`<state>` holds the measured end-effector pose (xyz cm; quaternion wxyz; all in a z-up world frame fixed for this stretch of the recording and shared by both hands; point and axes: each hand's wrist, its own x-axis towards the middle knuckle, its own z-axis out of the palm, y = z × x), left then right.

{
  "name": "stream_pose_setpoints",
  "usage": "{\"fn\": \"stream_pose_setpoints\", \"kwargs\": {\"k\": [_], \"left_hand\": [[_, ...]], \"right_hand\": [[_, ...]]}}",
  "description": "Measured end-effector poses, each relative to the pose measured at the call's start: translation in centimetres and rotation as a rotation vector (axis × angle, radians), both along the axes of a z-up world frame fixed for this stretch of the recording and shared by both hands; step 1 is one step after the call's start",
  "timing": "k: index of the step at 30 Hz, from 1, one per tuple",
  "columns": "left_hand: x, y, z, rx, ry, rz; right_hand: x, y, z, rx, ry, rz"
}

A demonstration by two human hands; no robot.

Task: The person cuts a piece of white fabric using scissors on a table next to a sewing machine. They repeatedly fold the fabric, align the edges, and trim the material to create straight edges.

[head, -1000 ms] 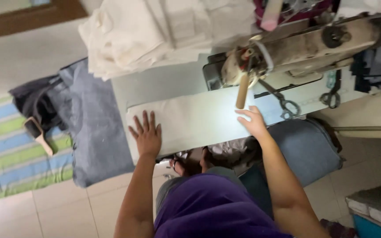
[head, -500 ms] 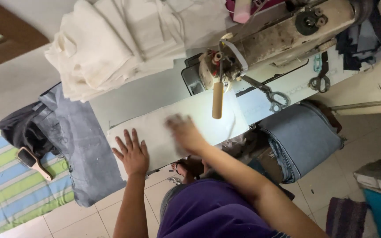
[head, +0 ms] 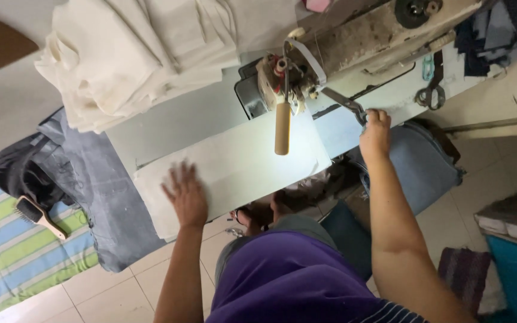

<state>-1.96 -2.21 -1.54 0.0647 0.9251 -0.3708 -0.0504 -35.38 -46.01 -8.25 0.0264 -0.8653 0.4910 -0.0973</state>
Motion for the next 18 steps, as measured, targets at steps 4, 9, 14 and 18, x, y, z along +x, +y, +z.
{"fn": "stream_pose_setpoints", "kwargs": {"k": [4, 9, 14, 18], "left_hand": [[-0.6, -0.4, -2.0, 0.129, 0.119, -0.065], [1.2, 1.2, -2.2, 0.078, 0.115, -0.037], [-0.9, -2.3, -4.1, -0.147, -0.038, -0.183], [-5.3, -7.1, -6.5, -0.327, 0.066, -0.447]], "right_hand": [[-0.7, 1.1, 3.0, 0.155, -0.067, 0.011], [-1.2, 3.7, 4.6, 0.299, 0.013, 0.004], [-2.5, 8.7, 4.2, 0.619, -0.159, -0.116], [-4.4, 16.1, 9.2, 0.977, -0.441, -0.315]]}}
